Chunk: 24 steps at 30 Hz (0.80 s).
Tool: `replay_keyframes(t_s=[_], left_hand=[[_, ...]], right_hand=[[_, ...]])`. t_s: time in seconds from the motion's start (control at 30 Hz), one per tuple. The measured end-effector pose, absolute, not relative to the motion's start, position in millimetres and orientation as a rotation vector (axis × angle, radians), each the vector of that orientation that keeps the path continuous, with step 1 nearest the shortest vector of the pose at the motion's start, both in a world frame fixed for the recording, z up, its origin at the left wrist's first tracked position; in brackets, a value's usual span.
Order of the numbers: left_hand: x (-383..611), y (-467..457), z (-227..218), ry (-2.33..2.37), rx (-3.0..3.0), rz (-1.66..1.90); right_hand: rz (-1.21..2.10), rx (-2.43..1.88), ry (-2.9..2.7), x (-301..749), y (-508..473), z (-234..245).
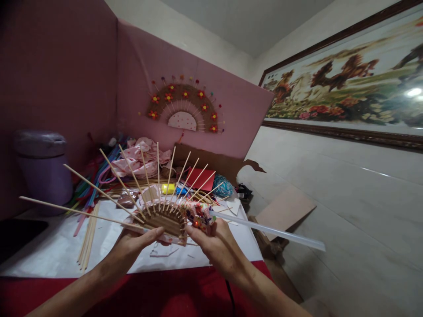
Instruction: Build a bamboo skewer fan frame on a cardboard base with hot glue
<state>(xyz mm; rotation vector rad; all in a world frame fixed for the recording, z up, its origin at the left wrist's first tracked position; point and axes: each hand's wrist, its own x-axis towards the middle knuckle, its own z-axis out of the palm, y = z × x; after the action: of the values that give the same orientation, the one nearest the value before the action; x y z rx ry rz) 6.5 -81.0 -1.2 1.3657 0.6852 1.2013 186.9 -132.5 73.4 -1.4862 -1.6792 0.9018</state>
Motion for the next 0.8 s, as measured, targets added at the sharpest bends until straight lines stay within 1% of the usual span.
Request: replay_keyframes(t_s=[0.8], left_hand=[[4.9, -83.9, 6.4, 0.759, 1.433, 1.216]], right_hand=[[0.969, -1.491, -1.649, 196.2, -136.1, 59.9]])
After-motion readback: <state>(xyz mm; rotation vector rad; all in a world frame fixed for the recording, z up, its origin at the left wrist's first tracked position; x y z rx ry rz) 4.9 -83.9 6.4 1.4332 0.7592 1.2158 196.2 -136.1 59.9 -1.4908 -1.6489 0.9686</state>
